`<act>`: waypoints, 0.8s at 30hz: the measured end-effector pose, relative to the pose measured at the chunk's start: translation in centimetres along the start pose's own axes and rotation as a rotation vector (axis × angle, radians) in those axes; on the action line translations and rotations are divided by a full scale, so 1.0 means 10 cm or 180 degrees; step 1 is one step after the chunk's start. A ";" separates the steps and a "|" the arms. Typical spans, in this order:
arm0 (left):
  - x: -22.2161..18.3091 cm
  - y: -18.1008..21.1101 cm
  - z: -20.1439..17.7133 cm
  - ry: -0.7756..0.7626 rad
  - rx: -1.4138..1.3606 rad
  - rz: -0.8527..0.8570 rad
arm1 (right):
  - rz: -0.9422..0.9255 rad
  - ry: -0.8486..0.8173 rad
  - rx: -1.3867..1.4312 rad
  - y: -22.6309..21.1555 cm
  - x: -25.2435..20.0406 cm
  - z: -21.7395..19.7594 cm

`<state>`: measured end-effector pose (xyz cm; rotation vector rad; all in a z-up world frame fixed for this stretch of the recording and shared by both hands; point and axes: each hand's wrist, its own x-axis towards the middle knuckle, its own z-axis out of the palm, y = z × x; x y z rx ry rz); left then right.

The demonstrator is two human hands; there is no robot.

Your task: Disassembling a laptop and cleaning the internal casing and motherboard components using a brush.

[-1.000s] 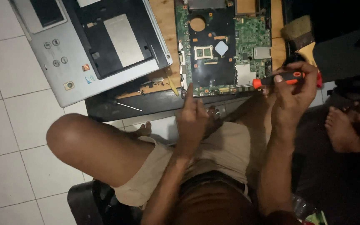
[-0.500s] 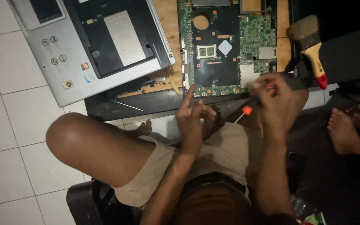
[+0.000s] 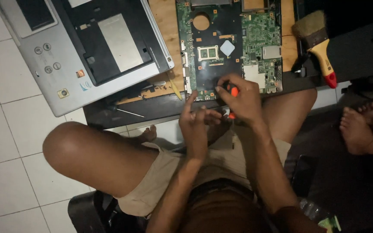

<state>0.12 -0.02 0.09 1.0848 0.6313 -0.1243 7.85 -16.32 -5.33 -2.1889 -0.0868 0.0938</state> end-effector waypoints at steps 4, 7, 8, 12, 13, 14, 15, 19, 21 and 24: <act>0.14 -0.09 -0.05 0.0069 -0.0070 0.0003 | 0.0026 -0.0126 -0.0194 0.01 0.00 0.04; 0.18 -0.07 -0.08 0.0009 -0.0193 -0.0110 | -0.0068 -0.0253 -0.0291 -0.14 0.03 0.02; 0.19 -0.05 -0.08 -0.0078 -0.0208 -0.0130 | -0.0161 -0.0346 -0.0224 -0.20 0.04 0.00; 0.12 0.06 -0.03 -0.0243 -0.0186 -0.0184 | -0.0249 -0.0378 -0.0238 -0.33 0.03 0.05; 0.12 0.04 -0.04 -0.0297 0.0013 -0.0144 | -0.0273 -0.0283 -0.0261 -0.30 0.05 0.08; 0.13 0.02 -0.04 -0.0351 0.0213 -0.0104 | -0.0297 -0.0188 -0.0284 -0.27 0.07 0.11; 0.15 -0.01 -0.07 -0.0345 0.0214 -0.0110 | -0.0292 -0.0195 -0.0281 -0.21 0.10 0.14; 0.23 -0.08 -0.19 -0.0285 0.0444 0.0118 | -0.0106 0.0115 0.0099 0.00 0.19 0.18; 0.26 -0.14 -0.27 -0.0081 0.0777 0.0209 | -0.0083 0.0267 0.0204 0.12 0.21 0.12; 0.32 -0.25 -0.37 0.0084 0.0871 0.0550 | 0.0035 0.0381 0.0455 0.25 0.23 0.02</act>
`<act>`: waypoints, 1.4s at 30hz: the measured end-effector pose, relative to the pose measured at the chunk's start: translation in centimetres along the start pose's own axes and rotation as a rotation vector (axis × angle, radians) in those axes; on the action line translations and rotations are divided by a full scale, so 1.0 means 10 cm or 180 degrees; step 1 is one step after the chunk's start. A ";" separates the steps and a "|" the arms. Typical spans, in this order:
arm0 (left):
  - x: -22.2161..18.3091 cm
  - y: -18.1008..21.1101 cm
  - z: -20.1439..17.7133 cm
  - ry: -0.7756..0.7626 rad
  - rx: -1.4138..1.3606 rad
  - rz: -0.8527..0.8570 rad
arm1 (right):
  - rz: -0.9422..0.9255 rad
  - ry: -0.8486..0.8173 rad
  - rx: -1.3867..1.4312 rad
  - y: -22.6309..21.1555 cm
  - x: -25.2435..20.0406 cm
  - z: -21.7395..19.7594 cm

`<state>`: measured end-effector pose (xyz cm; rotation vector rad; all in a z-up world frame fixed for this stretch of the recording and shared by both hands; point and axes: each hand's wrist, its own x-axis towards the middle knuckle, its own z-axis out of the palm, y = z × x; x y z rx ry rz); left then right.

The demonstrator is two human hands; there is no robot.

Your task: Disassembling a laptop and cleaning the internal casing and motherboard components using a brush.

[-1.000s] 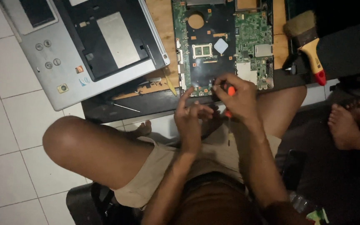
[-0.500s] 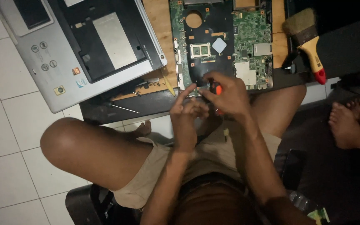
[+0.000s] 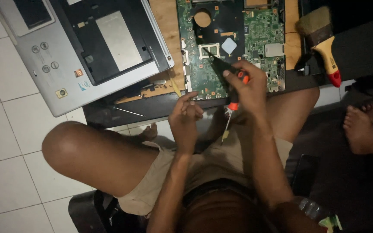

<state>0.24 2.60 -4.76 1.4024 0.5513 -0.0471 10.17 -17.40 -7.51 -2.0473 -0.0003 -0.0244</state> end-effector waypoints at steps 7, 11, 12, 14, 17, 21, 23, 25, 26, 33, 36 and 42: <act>-0.01 -0.04 0.01 -0.0049 0.0092 0.0064 | 0.0322 0.0170 0.1283 -0.01 -0.01 -0.03; 0.01 -0.10 0.00 -0.0139 0.0255 0.0297 | 0.0314 0.0176 0.1382 -0.14 0.00 -0.05; -0.01 -0.09 0.00 -0.0138 0.0255 0.0295 | 0.0315 0.0174 0.1381 -0.15 0.00 -0.05; -0.02 -0.05 0.00 -0.0175 0.0380 0.0371 | 0.0341 0.0110 0.1403 -0.17 0.00 -0.05; 0.00 -0.13 0.01 -0.0137 0.0491 0.0475 | 0.0252 0.0053 0.1373 -0.13 0.01 -0.05; -0.08 -0.32 0.02 -0.0174 0.0884 0.0821 | 0.0222 -0.0030 0.1363 -0.01 0.00 -0.03; -0.10 -0.74 0.05 -0.0512 0.1754 0.1570 | 0.0261 -0.0081 0.1391 0.12 -0.01 0.00; -0.15 -0.71 0.14 -0.1088 0.1982 0.1063 | 0.0229 -0.0126 0.1277 0.05 0.01 -0.02; -0.18 -0.69 0.19 -0.1648 0.2192 0.0537 | 0.0196 -0.0181 0.1165 0.01 0.01 -0.03; 0.08 -2.48 -0.01 -0.2407 0.3906 -0.1091 | 0.0332 -0.0176 0.0912 -0.11 0.01 -0.01; 0.15 -3.05 -0.25 -0.3001 0.3481 -0.1450 | 0.0373 -0.0192 0.0851 -0.05 0.02 0.02; 0.00 -3.83 -0.34 -0.2913 0.2720 -0.1655 | 0.0473 -0.0143 0.0757 -0.16 -0.01 0.01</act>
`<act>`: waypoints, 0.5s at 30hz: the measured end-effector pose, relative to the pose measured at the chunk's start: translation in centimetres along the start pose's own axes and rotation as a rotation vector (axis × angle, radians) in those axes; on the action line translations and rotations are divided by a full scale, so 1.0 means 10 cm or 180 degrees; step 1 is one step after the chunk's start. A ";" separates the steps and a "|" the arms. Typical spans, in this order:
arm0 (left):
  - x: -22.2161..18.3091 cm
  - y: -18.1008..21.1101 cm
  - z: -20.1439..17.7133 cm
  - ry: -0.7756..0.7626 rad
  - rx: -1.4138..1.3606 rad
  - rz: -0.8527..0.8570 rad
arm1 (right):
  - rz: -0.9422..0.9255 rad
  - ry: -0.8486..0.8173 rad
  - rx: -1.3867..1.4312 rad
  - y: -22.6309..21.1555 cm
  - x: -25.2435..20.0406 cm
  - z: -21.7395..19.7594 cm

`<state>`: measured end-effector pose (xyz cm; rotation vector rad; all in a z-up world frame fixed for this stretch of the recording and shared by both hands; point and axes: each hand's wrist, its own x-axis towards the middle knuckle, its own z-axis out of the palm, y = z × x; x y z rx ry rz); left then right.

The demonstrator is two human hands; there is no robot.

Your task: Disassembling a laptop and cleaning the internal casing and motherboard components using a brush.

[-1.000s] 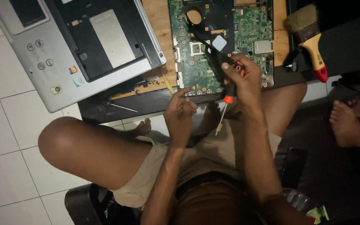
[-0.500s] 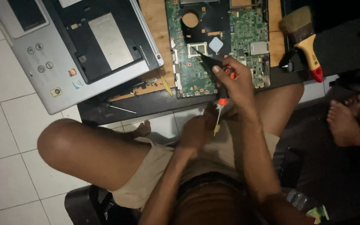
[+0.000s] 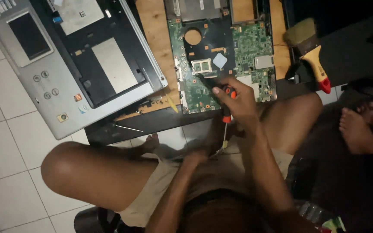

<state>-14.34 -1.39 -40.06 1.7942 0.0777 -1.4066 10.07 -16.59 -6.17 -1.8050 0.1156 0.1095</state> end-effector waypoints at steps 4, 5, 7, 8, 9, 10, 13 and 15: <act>-0.67 0.65 -0.26 -0.0192 0.0606 -0.0085 | 0.0018 0.0005 -0.0462 0.05 -0.08 0.03; -0.99 0.88 -0.40 -0.0298 0.0074 -0.0079 | 0.0042 0.0023 -0.0608 0.13 -0.07 0.01; -1.64 1.62 -0.88 -0.0460 -0.0714 -0.0058 | 0.0083 0.0054 -0.0624 0.12 -0.08 0.03; -1.98 2.05 -1.14 -0.0630 -0.1499 -0.0034 | 0.0132 0.0093 -0.0644 0.12 -0.09 0.03; -1.83 1.91 -1.04 -0.0637 -0.1483 -0.0029 | 0.0129 0.0111 -0.0645 0.10 -0.09 0.04; -1.68 1.78 -0.93 -0.0114 -0.0154 0.0775 | 0.0186 0.0096 -0.0684 0.07 -0.09 0.05; -1.64 1.72 -0.78 0.0756 0.1606 0.1662 | 0.0208 0.0079 -0.0689 -0.01 -0.14 0.05; -1.96 1.96 -0.92 0.1130 0.2023 0.1751 | 0.0154 0.0058 -0.0643 -0.03 -0.14 0.06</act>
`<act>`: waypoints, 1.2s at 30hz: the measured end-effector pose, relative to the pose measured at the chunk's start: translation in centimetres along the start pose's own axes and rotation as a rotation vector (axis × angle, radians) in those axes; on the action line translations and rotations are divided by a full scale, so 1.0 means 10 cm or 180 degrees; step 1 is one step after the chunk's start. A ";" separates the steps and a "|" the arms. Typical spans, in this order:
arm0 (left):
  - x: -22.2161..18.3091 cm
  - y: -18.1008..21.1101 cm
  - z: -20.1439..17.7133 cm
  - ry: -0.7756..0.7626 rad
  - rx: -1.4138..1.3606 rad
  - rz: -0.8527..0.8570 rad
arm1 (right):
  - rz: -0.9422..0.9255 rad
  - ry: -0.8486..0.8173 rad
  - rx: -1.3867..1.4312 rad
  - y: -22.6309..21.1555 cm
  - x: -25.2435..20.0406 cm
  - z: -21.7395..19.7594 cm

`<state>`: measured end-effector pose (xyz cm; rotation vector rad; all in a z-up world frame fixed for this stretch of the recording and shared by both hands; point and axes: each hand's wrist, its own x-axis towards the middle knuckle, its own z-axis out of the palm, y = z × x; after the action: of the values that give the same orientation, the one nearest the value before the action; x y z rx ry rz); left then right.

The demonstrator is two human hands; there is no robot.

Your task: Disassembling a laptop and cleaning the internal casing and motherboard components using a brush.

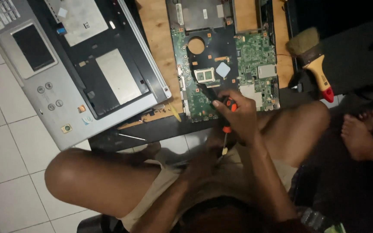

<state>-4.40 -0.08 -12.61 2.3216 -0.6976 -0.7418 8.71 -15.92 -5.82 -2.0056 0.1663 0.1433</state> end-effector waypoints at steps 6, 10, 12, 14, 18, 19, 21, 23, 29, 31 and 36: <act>-0.24 0.54 -1.78 -0.0664 -0.3799 -0.1520 | -0.0118 0.0027 -0.0410 -0.02 0.07 0.02; -0.09 0.39 -1.52 -0.0784 -0.3349 -0.1314 | 0.0013 0.0023 -0.0577 0.28 0.01 0.03; 0.05 0.26 -1.33 -0.0798 -0.3084 -0.1153 | 0.0034 0.0089 -0.0656 0.32 0.08 0.03; 0.09 0.11 -1.00 -0.0813 -0.2846 -0.1030 | -0.0158 0.0113 -0.0594 0.15 0.09 0.07; 0.06 -0.29 0.02 -0.0863 -0.2325 -0.0798 | -0.0145 0.0102 -0.0330 0.06 0.04 0.04; 0.01 -0.38 0.30 -0.0886 -0.2199 -0.0750 | -0.0103 0.0099 -0.0231 0.13 0.02 0.05; -0.05 -0.55 0.72 -0.0889 -0.1914 -0.0636 | -0.0110 0.0111 -0.0121 0.13 0.00 0.07; -0.11 -0.65 1.01 -0.0877 -0.1624 -0.0523 | -0.0395 0.0136 -0.0153 -0.02 -0.04 0.04; 0.08 -0.93 1.68 -0.0757 -0.0705 -0.0145 | -0.0476 -0.0073 -0.0265 0.06 0.08 0.01; -0.09 -0.18 0.46 -0.0860 -0.0876 -0.0425 | -0.0583 -0.0128 -0.0287 0.07 0.06 0.00; 0.05 -0.46 1.04 -0.1044 -0.0263 -0.0710 | -0.0519 -0.0285 -0.0313 -0.02 0.03 -0.03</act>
<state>-9.39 -1.17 -22.78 2.2478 -0.5366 -1.2487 9.04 -16.10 -5.54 -2.0967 -0.0626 0.1393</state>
